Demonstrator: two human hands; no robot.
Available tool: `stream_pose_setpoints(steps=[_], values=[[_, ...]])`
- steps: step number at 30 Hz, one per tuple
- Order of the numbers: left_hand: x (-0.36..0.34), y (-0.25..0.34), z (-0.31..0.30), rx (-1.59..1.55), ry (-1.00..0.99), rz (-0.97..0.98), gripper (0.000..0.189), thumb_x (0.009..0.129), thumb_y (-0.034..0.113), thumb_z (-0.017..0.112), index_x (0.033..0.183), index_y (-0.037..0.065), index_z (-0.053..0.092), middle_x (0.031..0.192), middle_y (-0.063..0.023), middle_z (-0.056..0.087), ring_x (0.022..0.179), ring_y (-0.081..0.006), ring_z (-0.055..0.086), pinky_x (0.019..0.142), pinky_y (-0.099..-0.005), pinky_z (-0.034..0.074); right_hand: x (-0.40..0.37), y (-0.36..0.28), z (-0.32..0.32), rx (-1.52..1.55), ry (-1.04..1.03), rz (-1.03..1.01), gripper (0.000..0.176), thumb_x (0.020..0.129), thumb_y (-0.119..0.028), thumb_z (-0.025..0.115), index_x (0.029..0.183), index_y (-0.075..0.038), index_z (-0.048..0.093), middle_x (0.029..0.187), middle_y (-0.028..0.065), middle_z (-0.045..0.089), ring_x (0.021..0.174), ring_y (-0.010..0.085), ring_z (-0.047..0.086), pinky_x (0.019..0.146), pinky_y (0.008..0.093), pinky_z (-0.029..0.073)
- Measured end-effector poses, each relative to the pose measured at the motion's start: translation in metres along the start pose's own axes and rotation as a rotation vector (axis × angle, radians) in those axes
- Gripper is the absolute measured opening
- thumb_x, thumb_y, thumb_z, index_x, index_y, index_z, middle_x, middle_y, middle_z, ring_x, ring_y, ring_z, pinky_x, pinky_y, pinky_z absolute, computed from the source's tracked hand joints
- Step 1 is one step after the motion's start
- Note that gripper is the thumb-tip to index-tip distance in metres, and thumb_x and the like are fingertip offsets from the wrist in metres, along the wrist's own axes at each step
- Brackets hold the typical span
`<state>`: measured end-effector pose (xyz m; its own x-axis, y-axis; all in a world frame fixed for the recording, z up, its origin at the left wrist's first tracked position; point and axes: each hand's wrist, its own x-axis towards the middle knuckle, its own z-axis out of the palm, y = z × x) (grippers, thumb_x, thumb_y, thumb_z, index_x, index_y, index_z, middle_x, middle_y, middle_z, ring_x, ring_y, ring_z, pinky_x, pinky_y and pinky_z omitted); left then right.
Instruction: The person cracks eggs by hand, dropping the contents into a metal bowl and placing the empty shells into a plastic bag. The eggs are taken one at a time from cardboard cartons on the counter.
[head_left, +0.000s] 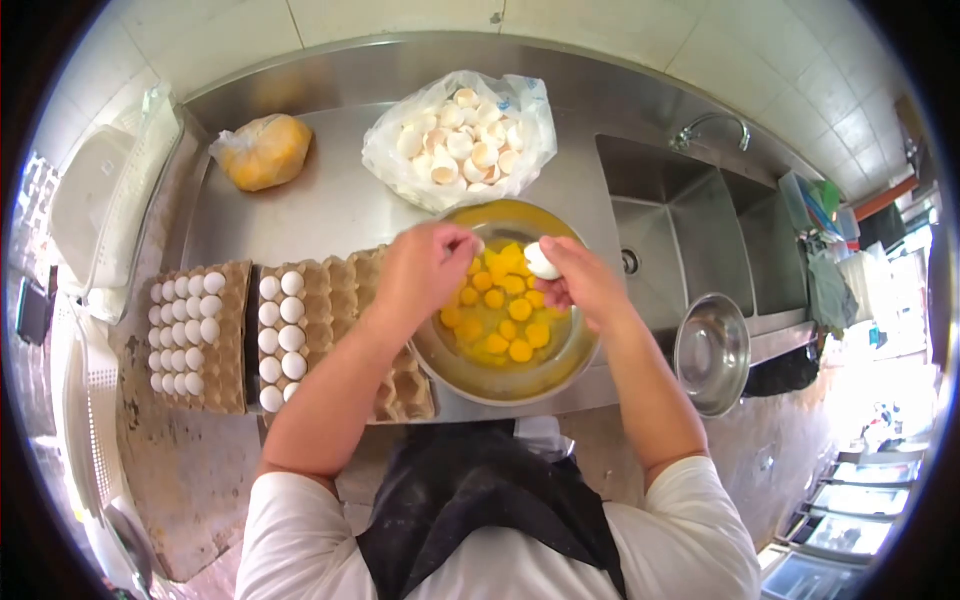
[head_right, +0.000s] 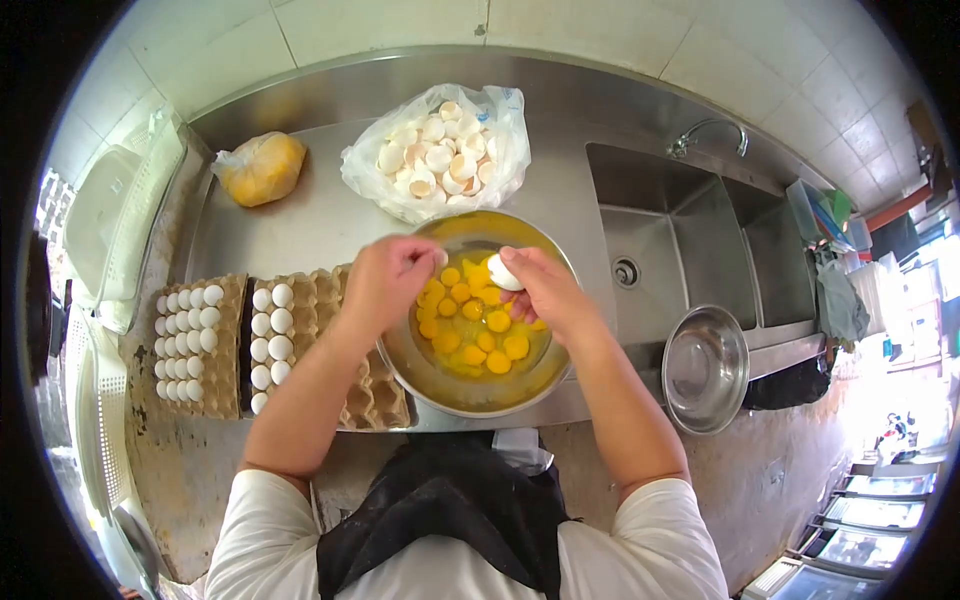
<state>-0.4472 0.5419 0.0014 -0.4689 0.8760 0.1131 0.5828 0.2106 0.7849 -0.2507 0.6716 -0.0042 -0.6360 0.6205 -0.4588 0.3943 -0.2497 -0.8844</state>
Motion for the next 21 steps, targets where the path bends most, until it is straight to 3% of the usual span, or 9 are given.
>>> stream_pose_setpoints(steps=[3, 6, 8, 9, 11, 12, 15, 19, 21], values=[[0.054, 0.007, -0.006, 0.078, 0.073, 0.064, 0.022, 0.085, 0.02, 0.067, 0.1, 0.006, 0.074, 0.085, -0.0136, 0.072, 0.076, -0.0258, 0.07, 0.071, -0.0348, 0.053, 0.032, -0.026, 0.012, 0.18, -0.034, -0.081, 0.047, 0.099, -0.054, 0.051, 0.117, -0.011, 0.058, 0.085, 0.0026, 0.065, 0.058, 0.0087, 0.058, 0.049, 0.0205, 0.042], [0.123, -0.008, -0.006, 0.282, 0.209, 0.162, 0.031, 0.084, 0.02, 0.065, 0.111, 0.009, 0.071, 0.087, -0.0139, 0.073, 0.081, -0.0304, 0.07, 0.075, -0.0397, 0.054, 0.071, -0.068, 0.022, 0.31, -0.065, -0.181, 0.055, 0.098, -0.055, 0.051, 0.129, -0.01, 0.055, 0.105, 0.0083, 0.067, 0.075, 0.0134, 0.065, 0.06, 0.025, 0.05], [0.155, -0.033, -0.006, 0.354, 0.298, 0.169, 0.031, 0.084, 0.019, 0.063, 0.112, 0.009, 0.071, 0.09, -0.014, 0.073, 0.084, -0.0318, 0.07, 0.077, -0.0418, 0.054, 0.08, -0.09, 0.026, 0.419, 0.067, -0.139, 0.065, 0.098, -0.056, 0.051, 0.141, -0.008, 0.048, 0.128, 0.0119, 0.061, 0.1, 0.0192, 0.065, 0.079, 0.0315, 0.053], [0.163, -0.037, -0.008, 0.425, 0.393, 0.163, 0.031, 0.084, 0.018, 0.062, 0.113, 0.01, 0.07, 0.093, -0.0142, 0.073, 0.088, -0.0332, 0.069, 0.079, -0.0439, 0.054, 0.071, -0.095, 0.026, 0.422, 0.07, -0.148, 0.065, 0.098, -0.056, 0.051, 0.141, -0.008, 0.048, 0.128, 0.0119, 0.061, 0.1, 0.0192, 0.065, 0.079, 0.0315, 0.053], [0.157, -0.009, -0.027, 0.495, 0.218, 0.038, 0.028, 0.085, 0.017, 0.06, 0.11, 0.008, 0.07, 0.103, -0.0156, 0.071, 0.096, -0.0333, 0.068, 0.083, -0.045, 0.054, 0.044, -0.089, 0.03, 0.12, 0.104, -0.22, 0.069, 0.097, -0.051, 0.056, 0.148, -0.007, 0.041, 0.139, 0.0121, 0.054, 0.116, 0.022, 0.059, 0.091, 0.0352, 0.049], [0.153, 0.001, -0.035, 0.557, 0.04, -0.095, 0.026, 0.086, 0.015, 0.058, 0.107, 0.006, 0.07, 0.114, -0.0171, 0.069, 0.104, -0.0335, 0.066, 0.087, -0.046, 0.053, 0.038, -0.077, 0.03, 0.117, 0.101, -0.223, 0.069, 0.097, -0.051, 0.056, 0.148, -0.007, 0.041, 0.139, 0.0121, 0.054, 0.116, 0.022, 0.059, 0.091, 0.0352, 0.049], [0.152, -0.006, -0.04, 0.708, -0.027, -0.022, 0.024, 0.087, 0.015, 0.058, 0.105, 0.005, 0.07, 0.112, -0.0177, 0.069, 0.104, -0.0335, 0.067, 0.087, -0.0464, 0.054, 0.023, -0.033, 0.025, -0.029, -0.021, -0.275, 0.071, 0.092, -0.047, 0.064, 0.144, -0.003, 0.044, 0.13, 0.0139, 0.06, 0.11, 0.0214, 0.061, 0.088, 0.0352, 0.05], [0.159, -0.017, -0.043, 0.782, -0.019, -0.004, 0.024, 0.089, 0.015, 0.055, 0.106, 0.005, 0.07, 0.111, -0.0186, 0.069, 0.105, -0.0346, 0.066, 0.086, -0.0458, 0.054, 0.003, -0.016, 0.031, 0.072, -0.02, -0.231, 0.055, 0.094, -0.035, 0.066, 0.136, -0.003, 0.051, 0.123, 0.0104, 0.064, 0.104, 0.0175, 0.063, 0.088, 0.0343, 0.051], [0.152, -0.015, -0.041, 0.508, 0.118, 0.062, 0.027, 0.091, 0.025, 0.057, 0.103, 0.004, 0.07, 0.102, -0.0159, 0.071, 0.097, -0.0301, 0.069, 0.081, -0.0432, 0.055, -0.009, -0.008, 0.036, 0.101, 0.027, -0.261, 0.049, 0.095, -0.032, 0.065, 0.133, -0.003, 0.054, 0.122, 0.0094, 0.065, 0.101, 0.0171, 0.064, 0.087, 0.0345, 0.051]])
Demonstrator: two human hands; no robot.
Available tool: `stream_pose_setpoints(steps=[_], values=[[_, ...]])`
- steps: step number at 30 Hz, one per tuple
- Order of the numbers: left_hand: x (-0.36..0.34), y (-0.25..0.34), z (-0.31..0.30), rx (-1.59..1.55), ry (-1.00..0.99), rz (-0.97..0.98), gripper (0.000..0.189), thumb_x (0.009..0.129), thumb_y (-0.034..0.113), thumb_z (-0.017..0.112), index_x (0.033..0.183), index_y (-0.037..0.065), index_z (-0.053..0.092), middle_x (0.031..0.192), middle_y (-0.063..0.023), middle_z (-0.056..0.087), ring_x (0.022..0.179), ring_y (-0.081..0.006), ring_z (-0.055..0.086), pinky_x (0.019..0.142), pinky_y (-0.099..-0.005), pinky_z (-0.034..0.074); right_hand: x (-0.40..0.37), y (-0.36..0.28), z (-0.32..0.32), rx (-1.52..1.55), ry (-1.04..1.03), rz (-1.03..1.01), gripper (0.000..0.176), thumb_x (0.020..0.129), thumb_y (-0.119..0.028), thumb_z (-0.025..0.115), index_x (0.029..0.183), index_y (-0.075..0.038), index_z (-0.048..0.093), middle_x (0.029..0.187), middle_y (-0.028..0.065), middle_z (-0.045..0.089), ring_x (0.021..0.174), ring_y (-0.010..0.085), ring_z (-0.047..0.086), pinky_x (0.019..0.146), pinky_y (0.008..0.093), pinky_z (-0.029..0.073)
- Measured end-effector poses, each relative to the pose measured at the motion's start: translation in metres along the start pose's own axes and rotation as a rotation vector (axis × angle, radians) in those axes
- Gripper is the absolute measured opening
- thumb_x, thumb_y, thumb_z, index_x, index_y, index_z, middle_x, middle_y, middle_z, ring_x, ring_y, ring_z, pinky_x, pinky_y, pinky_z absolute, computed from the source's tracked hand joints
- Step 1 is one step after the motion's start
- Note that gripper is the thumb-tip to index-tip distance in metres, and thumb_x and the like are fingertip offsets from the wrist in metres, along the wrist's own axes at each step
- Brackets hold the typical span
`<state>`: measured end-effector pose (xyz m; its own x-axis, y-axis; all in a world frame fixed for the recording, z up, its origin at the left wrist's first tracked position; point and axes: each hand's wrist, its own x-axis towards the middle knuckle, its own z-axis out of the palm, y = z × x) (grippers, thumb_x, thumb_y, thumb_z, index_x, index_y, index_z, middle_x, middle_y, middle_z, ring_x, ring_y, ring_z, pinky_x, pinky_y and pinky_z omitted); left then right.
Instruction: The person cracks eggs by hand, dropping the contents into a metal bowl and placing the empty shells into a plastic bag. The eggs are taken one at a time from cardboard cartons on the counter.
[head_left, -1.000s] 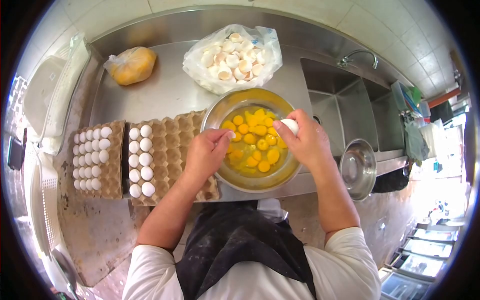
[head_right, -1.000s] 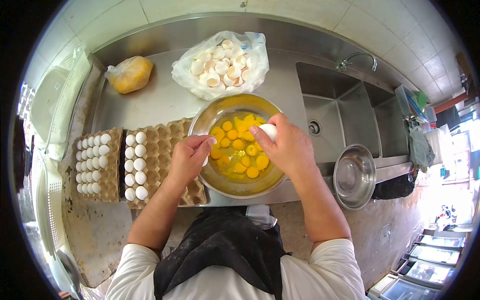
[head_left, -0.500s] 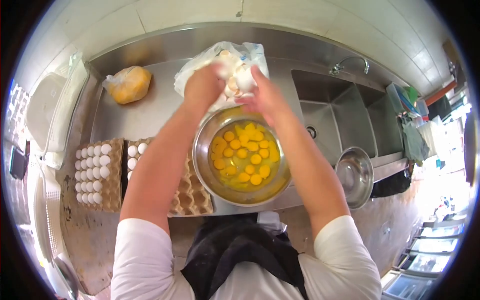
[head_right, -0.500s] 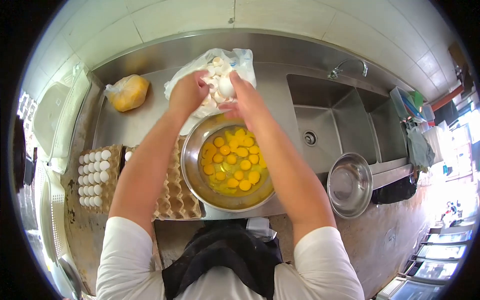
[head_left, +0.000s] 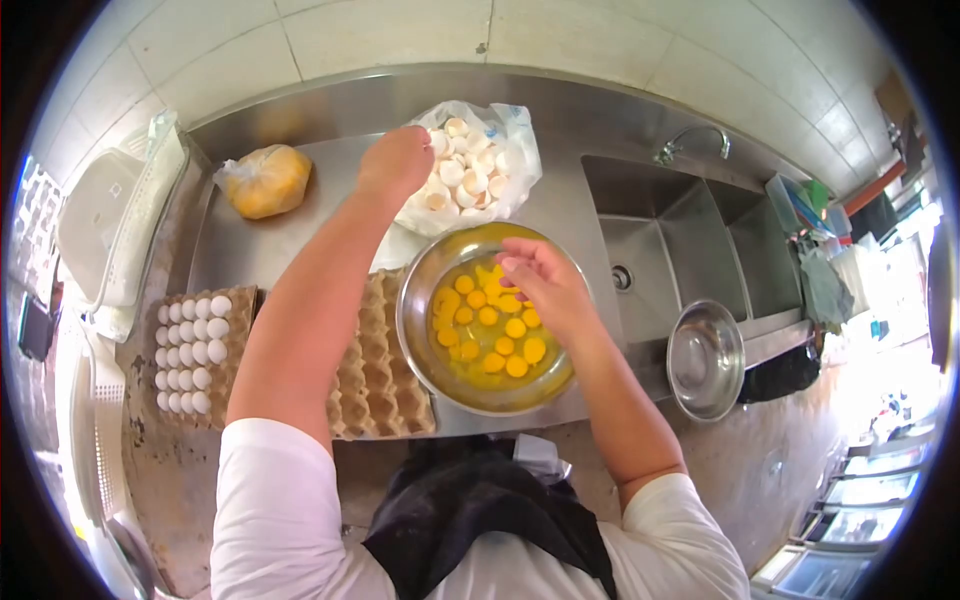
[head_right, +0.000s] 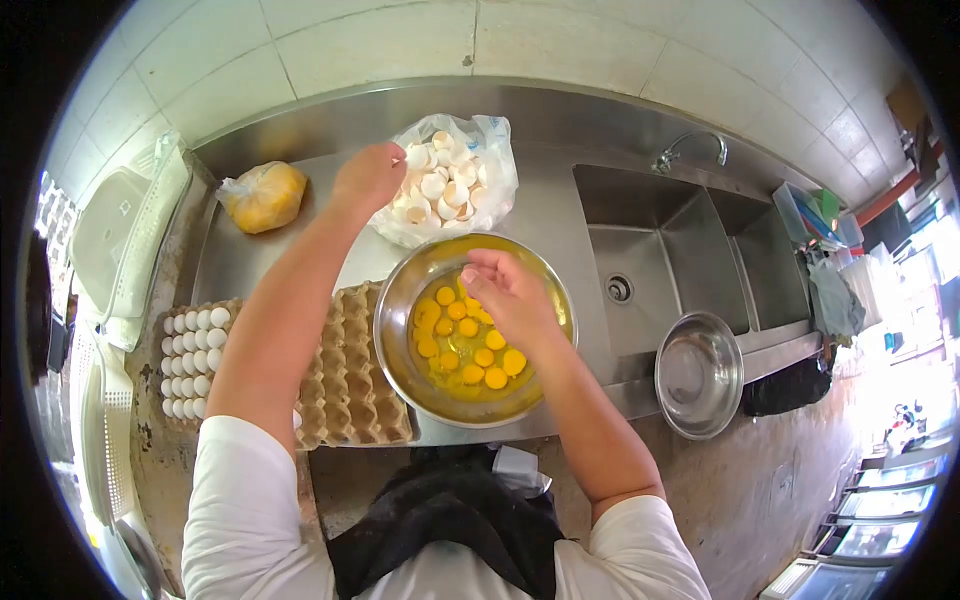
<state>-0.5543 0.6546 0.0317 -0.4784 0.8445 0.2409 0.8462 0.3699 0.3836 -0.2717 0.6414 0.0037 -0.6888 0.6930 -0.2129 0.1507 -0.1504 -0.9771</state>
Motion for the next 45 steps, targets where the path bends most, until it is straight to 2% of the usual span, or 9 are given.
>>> stream_pose_setpoints(steps=[5, 13, 17, 19, 22, 23, 25, 39, 45], values=[[-0.1, 0.053, -0.019, -1.184, -0.409, -0.341, 0.049, 0.098, 0.044, 0.052, 0.131, 0.008, 0.057, 0.115, -0.0104, 0.065, 0.094, -0.0195, 0.066, 0.085, -0.0357, 0.054, -0.048, -0.003, 0.028, -0.423, 0.276, -0.528, 0.05, 0.089, -0.019, 0.072, 0.134, -0.004, 0.055, 0.125, 0.0149, 0.064, 0.097, 0.0241, 0.068, 0.083, 0.0362, 0.055], [-0.243, 0.061, -0.001, -1.737, -0.763, -0.629, 0.056, 0.102, 0.047, 0.049, 0.136, 0.003, 0.051, 0.129, -0.0095, 0.059, 0.118, -0.0201, 0.056, 0.098, -0.0365, 0.047, -0.118, 0.047, 0.054, -0.852, 0.24, -0.755, 0.041, 0.093, -0.019, 0.067, 0.13, -0.004, 0.057, 0.123, 0.0186, 0.063, 0.107, 0.0321, 0.067, 0.083, 0.0385, 0.056], [-0.262, 0.033, -0.031, -1.299, -0.744, -0.156, 0.044, 0.09, 0.025, 0.071, 0.127, 0.004, 0.058, 0.13, -0.0093, 0.06, 0.116, -0.0191, 0.057, 0.094, -0.0337, 0.048, -0.152, 0.087, 0.034, 0.373, 0.554, -0.099, 0.04, 0.106, -0.039, 0.038, 0.119, -0.007, 0.058, 0.092, 0.0098, 0.067, 0.049, 0.0108, 0.054, 0.046, 0.0231, 0.043], [-0.264, 0.006, -0.065, -1.309, -0.688, 0.112, 0.042, 0.082, 0.02, 0.079, 0.118, 0.004, 0.063, 0.128, -0.0103, 0.061, 0.112, -0.0178, 0.058, 0.093, -0.033, 0.048, -0.17, 0.098, 0.009, 0.635, 0.617, 0.002, 0.04, 0.105, -0.041, 0.038, 0.118, -0.007, 0.056, 0.091, 0.0093, 0.067, 0.053, 0.011, 0.056, 0.047, 0.0237, 0.044], [-0.286, -0.011, -0.159, -1.487, -0.597, 0.208, 0.029, 0.095, 0.028, 0.057, 0.101, 0.001, 0.065, 0.104, -0.0132, 0.066, 0.094, -0.0286, 0.062, 0.088, -0.0394, 0.049, -0.201, 0.124, -0.014, 0.598, 0.747, 0.058, 0.036, 0.102, -0.034, 0.049, 0.124, -0.006, 0.056, 0.096, 0.0093, 0.067, 0.059, 0.0124, 0.06, 0.051, 0.0254, 0.049], [-0.29, -0.018, -0.186, -1.587, -0.632, 0.469, 0.029, 0.095, 0.028, 0.057, 0.102, 0.001, 0.065, 0.104, -0.013, 0.066, 0.093, -0.0281, 0.062, 0.087, -0.0388, 0.049, -0.206, 0.146, -0.016, 0.6, 0.78, 0.063, 0.036, 0.102, -0.034, 0.049, 0.124, -0.006, 0.056, 0.096, 0.0093, 0.067, 0.059, 0.0124, 0.06, 0.051, 0.0254, 0.049], [-0.29, -0.002, -0.228, -1.662, -0.739, 0.998, 0.029, 0.094, 0.027, 0.058, 0.102, 0.001, 0.065, 0.103, -0.0126, 0.066, 0.092, -0.0273, 0.062, 0.086, -0.0377, 0.049, -0.207, 0.178, -0.01, -0.339, 0.913, -0.264, 0.039, 0.096, -0.023, 0.061, 0.13, -0.006, 0.054, 0.106, 0.0102, 0.066, 0.069, 0.0146, 0.065, 0.06, 0.0279, 0.054], [-0.313, 0.025, -0.256, -1.6, -0.805, 1.141, 0.028, 0.09, 0.023, 0.065, 0.107, 0.002, 0.067, 0.095, -0.0102, 0.066, 0.084, -0.0213, 0.064, 0.075, -0.0301, 0.05, -0.198, 0.202, 0.002, -0.813, 0.918, -0.402, 0.048, 0.082, -0.012, 0.076, 0.128, -0.011, 0.062, 0.12, 0.0134, 0.066, 0.103, 0.0329, 0.066, 0.085, 0.0382, 0.055], [-0.31, 0.025, -0.25, -1.61, -0.827, 1.104, 0.029, 0.088, 0.021, 0.068, 0.109, 0.002, 0.068, 0.092, -0.0092, 0.066, 0.08, -0.0187, 0.065, 0.07, -0.0269, 0.051, -0.197, 0.17, 0.016, -0.392, 0.954, -0.389, 0.043, 0.092, -0.02, 0.069, 0.131, -0.007, 0.058, 0.11, 0.0119, 0.067, 0.087, 0.0205, 0.068, 0.073, 0.0335, 0.056]])
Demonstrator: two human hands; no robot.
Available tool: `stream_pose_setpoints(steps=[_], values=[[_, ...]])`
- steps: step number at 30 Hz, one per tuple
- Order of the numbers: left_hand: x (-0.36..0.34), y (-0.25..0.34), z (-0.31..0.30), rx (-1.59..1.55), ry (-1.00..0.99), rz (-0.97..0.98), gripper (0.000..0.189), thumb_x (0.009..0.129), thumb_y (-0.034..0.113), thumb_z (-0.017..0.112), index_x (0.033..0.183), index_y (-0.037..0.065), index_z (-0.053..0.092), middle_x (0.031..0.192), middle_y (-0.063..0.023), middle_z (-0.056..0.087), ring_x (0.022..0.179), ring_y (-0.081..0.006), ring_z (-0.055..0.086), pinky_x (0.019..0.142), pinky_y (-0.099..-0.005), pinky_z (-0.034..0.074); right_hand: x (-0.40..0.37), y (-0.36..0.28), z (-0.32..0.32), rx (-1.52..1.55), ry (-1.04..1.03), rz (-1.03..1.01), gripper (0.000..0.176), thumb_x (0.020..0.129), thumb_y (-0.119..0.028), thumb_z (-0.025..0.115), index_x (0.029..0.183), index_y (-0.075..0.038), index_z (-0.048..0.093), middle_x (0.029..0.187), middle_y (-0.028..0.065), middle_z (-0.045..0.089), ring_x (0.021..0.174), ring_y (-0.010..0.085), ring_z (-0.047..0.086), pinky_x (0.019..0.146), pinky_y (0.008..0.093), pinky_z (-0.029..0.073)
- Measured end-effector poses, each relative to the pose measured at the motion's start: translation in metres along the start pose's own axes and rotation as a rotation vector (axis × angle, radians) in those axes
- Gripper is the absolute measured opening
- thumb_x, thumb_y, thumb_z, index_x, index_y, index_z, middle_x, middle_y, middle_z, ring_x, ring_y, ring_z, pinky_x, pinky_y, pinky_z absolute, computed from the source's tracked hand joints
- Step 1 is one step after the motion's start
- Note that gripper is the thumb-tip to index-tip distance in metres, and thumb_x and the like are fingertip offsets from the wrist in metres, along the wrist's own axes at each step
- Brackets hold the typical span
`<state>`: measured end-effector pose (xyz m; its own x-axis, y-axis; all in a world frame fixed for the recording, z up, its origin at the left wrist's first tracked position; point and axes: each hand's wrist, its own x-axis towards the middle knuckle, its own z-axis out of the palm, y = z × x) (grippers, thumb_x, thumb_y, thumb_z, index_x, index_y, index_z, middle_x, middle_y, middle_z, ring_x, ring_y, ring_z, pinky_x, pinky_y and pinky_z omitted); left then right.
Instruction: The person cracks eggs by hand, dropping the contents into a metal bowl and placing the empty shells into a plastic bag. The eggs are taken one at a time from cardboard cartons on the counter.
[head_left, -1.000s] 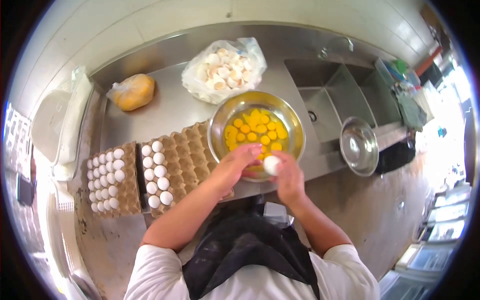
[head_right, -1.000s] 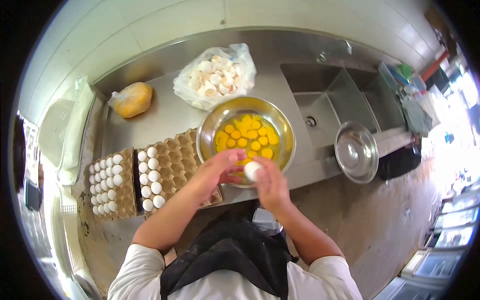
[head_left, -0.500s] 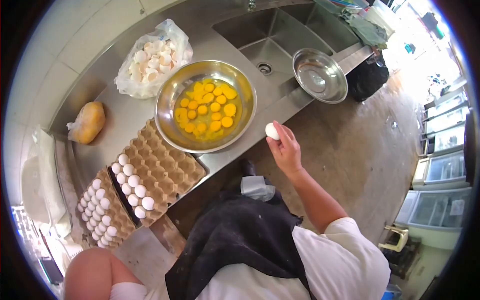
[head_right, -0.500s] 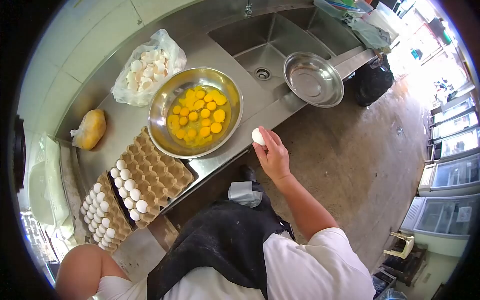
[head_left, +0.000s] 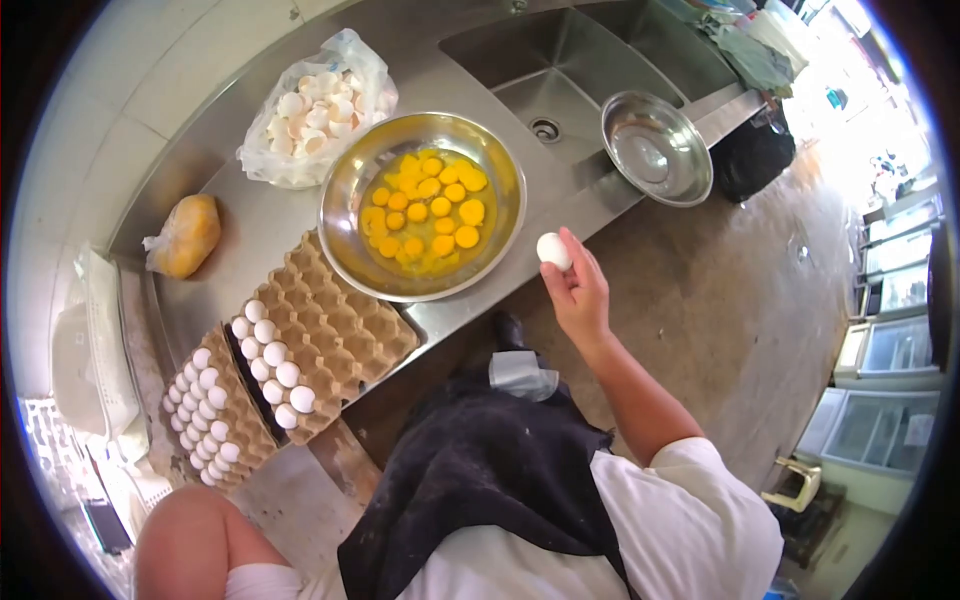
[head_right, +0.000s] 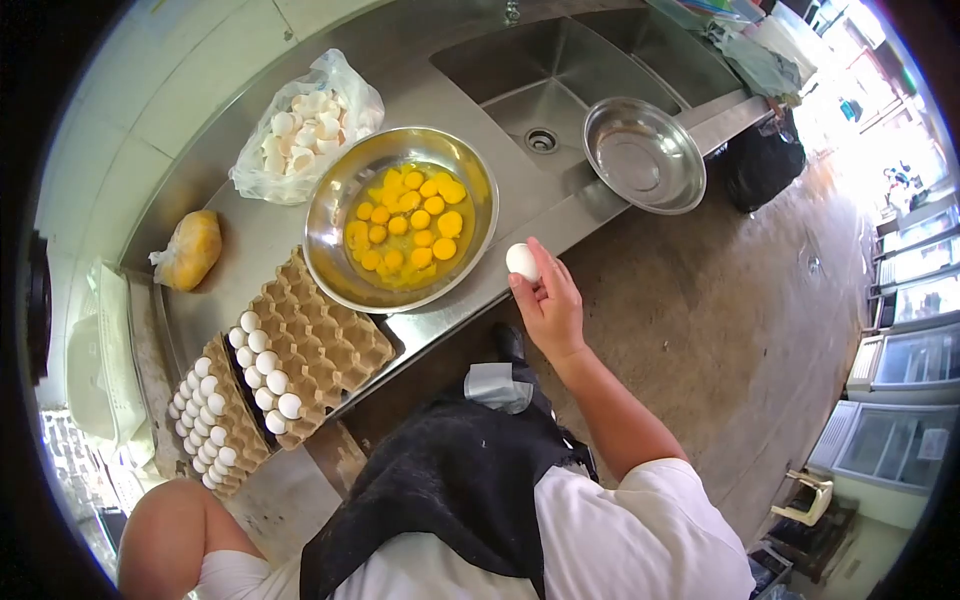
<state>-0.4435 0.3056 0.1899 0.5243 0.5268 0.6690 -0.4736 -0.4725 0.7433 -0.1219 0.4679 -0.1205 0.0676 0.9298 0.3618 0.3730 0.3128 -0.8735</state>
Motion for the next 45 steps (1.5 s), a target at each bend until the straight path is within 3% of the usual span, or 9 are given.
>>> stream_pose_setpoints(steps=[1, 3, 7, 10, 13, 17, 25, 43, 45], values=[[-0.001, -0.001, -0.002, -0.002, 0.007, -0.007, 0.029, 0.087, 0.021, 0.068, 0.11, 0.002, 0.068, 0.092, -0.009, 0.065, 0.08, -0.0183, 0.065, 0.069, -0.0263, 0.051, 0.005, -0.008, 0.0, 0.001, -0.007, -0.005, 0.043, 0.092, -0.02, 0.069, 0.131, -0.007, 0.058, 0.11, 0.0119, 0.067, 0.087, 0.0205, 0.068, 0.073, 0.0335, 0.056], [0.001, -0.001, -0.007, -0.014, 0.01, -0.024, 0.03, 0.087, 0.02, 0.069, 0.11, 0.002, 0.068, 0.09, -0.0087, 0.065, 0.078, -0.0174, 0.065, 0.068, -0.0252, 0.051, 0.018, -0.024, 0.0, 0.627, -0.189, 0.596, 0.042, 0.1, -0.034, 0.055, 0.13, -0.005, 0.056, 0.1, 0.0096, 0.068, 0.074, 0.0144, 0.064, 0.062, 0.0288, 0.052], [-0.023, -0.033, -0.033, -0.022, 0.253, -0.258, 0.031, 0.086, 0.019, 0.071, 0.112, 0.002, 0.069, 0.088, -0.008, 0.065, 0.076, -0.0157, 0.065, 0.065, -0.0231, 0.051, 0.045, -0.049, 0.012, 0.971, -0.385, 0.845, 0.052, 0.105, -0.048, 0.036, 0.124, -0.004, 0.057, 0.087, 0.0076, 0.066, 0.065, 0.0143, 0.061, 0.055, 0.0264, 0.047], [0.009, -0.122, -0.057, 0.243, 0.508, -0.893, 0.043, 0.078, 0.011, 0.08, 0.118, 0.001, 0.066, 0.089, -0.0058, 0.065, 0.076, -0.0105, 0.064, 0.063, -0.0222, 0.051, 0.063, -0.068, 0.026, 0.905, -0.506, 0.837, 0.052, 0.105, -0.048, 0.036, 0.123, -0.004, 0.058, 0.086, 0.0072, 0.066, 0.065, 0.0138, 0.061, 0.055, 0.0266, 0.047], [-0.004, -0.22, -0.064, 0.891, 0.51, -0.715, 0.05, 0.08, 0.018, 0.08, 0.125, 0.003, 0.064, 0.097, -0.0095, 0.071, 0.07, -0.0119, 0.064, 0.066, -0.0257, 0.053, 0.075, -0.087, 0.041, 0.771, -0.567, 0.768, 0.052, 0.105, -0.05, 0.037, 0.121, -0.007, 0.06, 0.084, 0.0056, 0.065, 0.063, 0.0121, 0.059, 0.055, 0.0251, 0.046], [-0.003, -0.262, -0.071, 0.641, 0.749, -0.732, 0.047, 0.08, 0.017, 0.079, 0.123, 0.003, 0.065, 0.096, -0.0107, 0.072, 0.072, -0.014, 0.066, 0.068, -0.0267, 0.054, 0.083, -0.084, 0.058, 0.661, -0.611, 0.69, 0.048, 0.105, -0.05, 0.039, 0.119, -0.009, 0.061, 0.084, 0.0028, 0.064, 0.063, 0.009, 0.057, 0.054, 0.0226, 0.044], [-0.002, -0.283, -0.088, 0.64, 0.719, -0.789, 0.04, 0.081, 0.005, 0.076, 0.119, -0.001, 0.065, 0.096, -0.0066, 0.072, 0.074, -0.0083, 0.064, 0.068, -0.0241, 0.053, 0.099, -0.067, 0.073, 0.596, -0.675, 0.656, 0.046, 0.105, -0.048, 0.039, 0.117, -0.009, 0.061, 0.086, 0.0003, 0.062, 0.063, 0.0072, 0.055, 0.054, 0.0209, 0.042], [-0.012, -0.292, -0.121, 0.623, 0.88, -0.943, 0.032, 0.084, 0.006, 0.072, 0.114, -0.001, 0.069, 0.094, -0.0074, 0.074, 0.077, -0.0086, 0.066, 0.071, -0.024, 0.054, 0.15, -0.059, 0.09, 0.444, -0.974, 0.718, 0.046, 0.103, -0.05, 0.044, 0.117, -0.009, 0.059, 0.079, 0.0024, 0.057, 0.061, 0.0087, 0.053, 0.055, 0.0234, 0.045], [-0.004, -0.28, -0.125, 0.735, 0.831, -0.982, 0.031, 0.084, 0.006, 0.071, 0.114, -0.001, 0.069, 0.093, -0.0072, 0.074, 0.077, -0.0087, 0.066, 0.071, -0.0244, 0.055, 0.16, -0.062, 0.089, 0.333, -0.982, 0.445, 0.041, 0.102, -0.045, 0.051, 0.117, -0.007, 0.058, 0.08, 0.0027, 0.058, 0.064, 0.0091, 0.054, 0.057, 0.0237, 0.046]])
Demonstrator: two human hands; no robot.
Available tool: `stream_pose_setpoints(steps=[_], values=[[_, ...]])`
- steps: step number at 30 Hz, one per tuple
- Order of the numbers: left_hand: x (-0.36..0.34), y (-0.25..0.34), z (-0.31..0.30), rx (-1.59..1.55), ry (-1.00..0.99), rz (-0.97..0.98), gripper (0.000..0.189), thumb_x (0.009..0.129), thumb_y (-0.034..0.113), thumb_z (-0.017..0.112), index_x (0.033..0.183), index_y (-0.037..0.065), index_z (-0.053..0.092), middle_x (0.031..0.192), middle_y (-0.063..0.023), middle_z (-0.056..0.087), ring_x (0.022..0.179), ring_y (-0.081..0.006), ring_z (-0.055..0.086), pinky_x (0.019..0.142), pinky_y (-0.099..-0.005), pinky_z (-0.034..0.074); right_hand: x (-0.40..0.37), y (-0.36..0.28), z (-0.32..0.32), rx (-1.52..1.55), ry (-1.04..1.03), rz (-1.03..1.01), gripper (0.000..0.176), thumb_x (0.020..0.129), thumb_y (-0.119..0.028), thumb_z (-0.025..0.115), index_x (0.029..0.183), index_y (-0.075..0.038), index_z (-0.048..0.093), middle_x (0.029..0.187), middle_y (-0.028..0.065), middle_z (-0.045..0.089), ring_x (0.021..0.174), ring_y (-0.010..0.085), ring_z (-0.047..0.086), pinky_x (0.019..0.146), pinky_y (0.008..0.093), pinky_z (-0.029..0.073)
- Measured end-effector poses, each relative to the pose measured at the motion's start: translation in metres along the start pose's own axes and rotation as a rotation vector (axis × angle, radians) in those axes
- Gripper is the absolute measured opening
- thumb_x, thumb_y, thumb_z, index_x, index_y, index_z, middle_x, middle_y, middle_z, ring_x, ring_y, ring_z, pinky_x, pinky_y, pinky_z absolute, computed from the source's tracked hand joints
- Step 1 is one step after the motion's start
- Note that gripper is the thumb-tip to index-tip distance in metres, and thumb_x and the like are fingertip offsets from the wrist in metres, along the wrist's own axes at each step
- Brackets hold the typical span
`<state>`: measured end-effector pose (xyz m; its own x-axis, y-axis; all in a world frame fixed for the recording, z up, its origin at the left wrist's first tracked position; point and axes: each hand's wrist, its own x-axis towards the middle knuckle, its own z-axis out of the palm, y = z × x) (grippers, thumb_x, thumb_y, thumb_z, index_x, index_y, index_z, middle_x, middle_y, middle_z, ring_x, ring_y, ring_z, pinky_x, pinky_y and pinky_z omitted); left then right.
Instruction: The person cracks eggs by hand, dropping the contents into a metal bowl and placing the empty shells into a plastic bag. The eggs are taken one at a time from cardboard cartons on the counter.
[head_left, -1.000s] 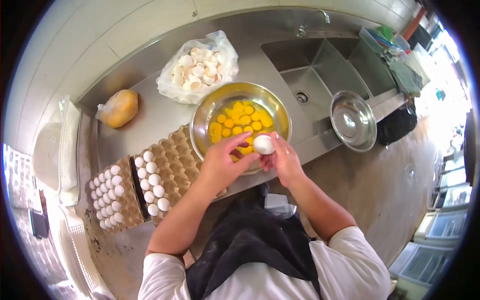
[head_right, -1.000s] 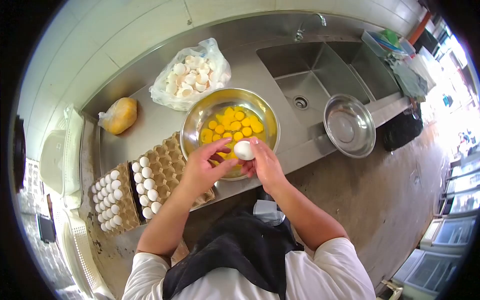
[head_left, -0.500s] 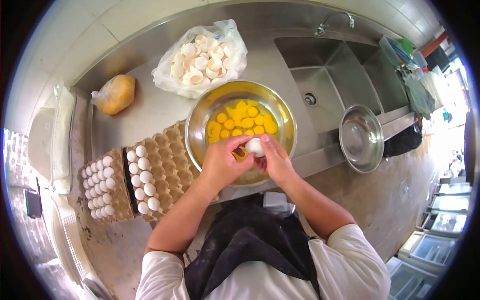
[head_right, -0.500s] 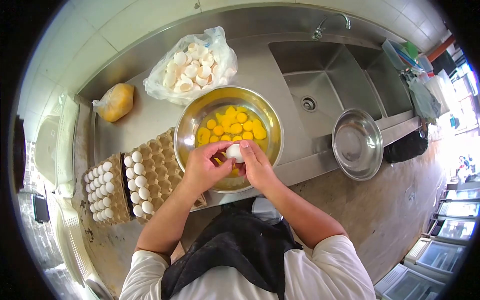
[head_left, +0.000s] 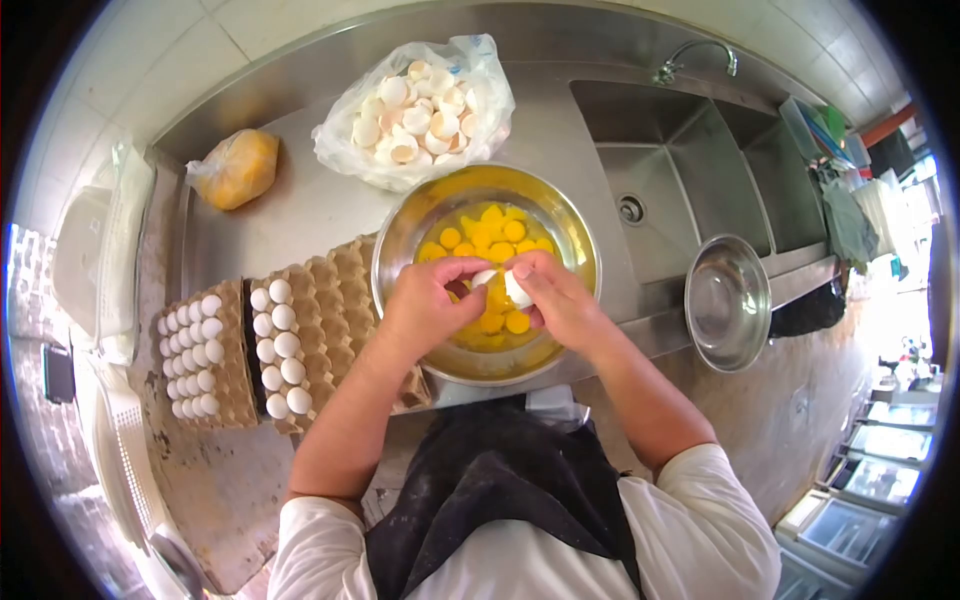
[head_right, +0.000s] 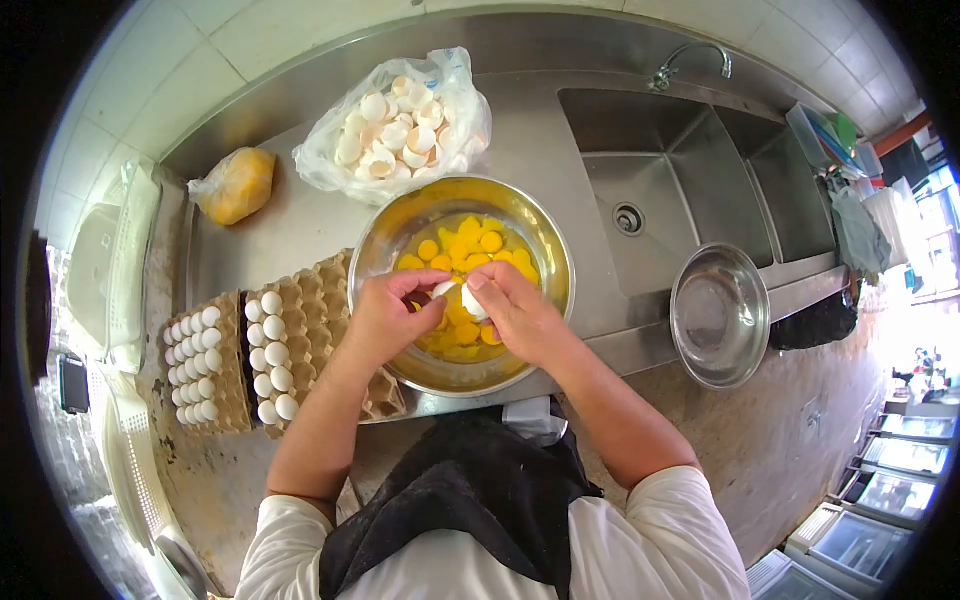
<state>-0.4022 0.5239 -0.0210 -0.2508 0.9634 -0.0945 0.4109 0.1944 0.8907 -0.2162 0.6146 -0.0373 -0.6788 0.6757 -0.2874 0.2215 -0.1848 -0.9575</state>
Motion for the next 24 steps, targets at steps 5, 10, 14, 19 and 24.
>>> stream_pose_setpoints(steps=[5, 10, 14, 19, 24], values=[[0.005, -0.001, -0.003, 0.024, 0.13, 0.008, 0.039, 0.082, 0.016, 0.074, 0.118, 0.002, 0.068, 0.095, -0.0104, 0.074, 0.079, -0.0155, 0.07, 0.072, -0.0294, 0.055, 0.002, -0.01, -0.016, -0.256, 0.17, -0.244, 0.039, 0.1, -0.042, 0.055, 0.115, -0.006, 0.057, 0.091, 0.0035, 0.064, 0.068, 0.012, 0.059, 0.059, 0.0256, 0.047], [-0.004, -0.001, 0.019, -0.19, 0.201, 0.09, 0.049, 0.088, 0.011, 0.069, 0.135, 0.003, 0.056, 0.108, -0.0127, 0.072, 0.095, -0.0152, 0.069, 0.084, -0.0277, 0.054, 0.011, -0.005, -0.011, 0.376, -0.032, 0.222, 0.041, 0.098, -0.049, 0.053, 0.116, -0.012, 0.058, 0.098, 0.0026, 0.067, 0.07, 0.0147, 0.063, 0.06, 0.0291, 0.048], [-0.015, 0.007, 0.013, 0.066, 0.134, 0.129, 0.057, 0.086, 0.012, 0.071, 0.138, 0.003, 0.051, 0.116, -0.0189, 0.068, 0.108, -0.0349, 0.067, 0.093, -0.0357, 0.052, 0.025, -0.002, 0.015, 0.688, -0.261, 0.409, 0.041, 0.098, -0.053, 0.047, 0.117, -0.018, 0.06, 0.099, 0.0025, 0.068, 0.07, 0.0147, 0.062, 0.061, 0.0293, 0.047], [-0.023, 0.005, -0.013, 0.048, 0.305, 0.286, 0.059, 0.083, 0.017, 0.075, 0.136, 0.003, 0.052, 0.135, -0.0214, 0.056, 0.114, -0.0315, 0.064, 0.093, -0.0385, 0.053, 0.067, -0.021, 0.036, 0.731, -0.33, 0.405, 0.042, 0.098, -0.055, 0.047, 0.115, -0.019, 0.062, 0.101, 0.0031, 0.068, 0.074, 0.015, 0.063, 0.062, 0.0293, 0.048], [-0.057, -0.003, -0.04, 0.116, 0.532, 0.281, 0.06, 0.081, 0.019, 0.077, 0.134, 0.001, 0.054, 0.133, -0.0202, 0.059, 0.127, -0.0335, 0.054, 0.108, -0.0397, 0.042, 0.139, -0.104, 0.036, 0.436, -0.128, -0.032, 0.075, 0.092, -0.058, 0.057, 0.142, -0.005, 0.042, 0.146, 0.0155, 0.043, 0.112, 0.0267, 0.062, 0.09, 0.0343, 0.051]])
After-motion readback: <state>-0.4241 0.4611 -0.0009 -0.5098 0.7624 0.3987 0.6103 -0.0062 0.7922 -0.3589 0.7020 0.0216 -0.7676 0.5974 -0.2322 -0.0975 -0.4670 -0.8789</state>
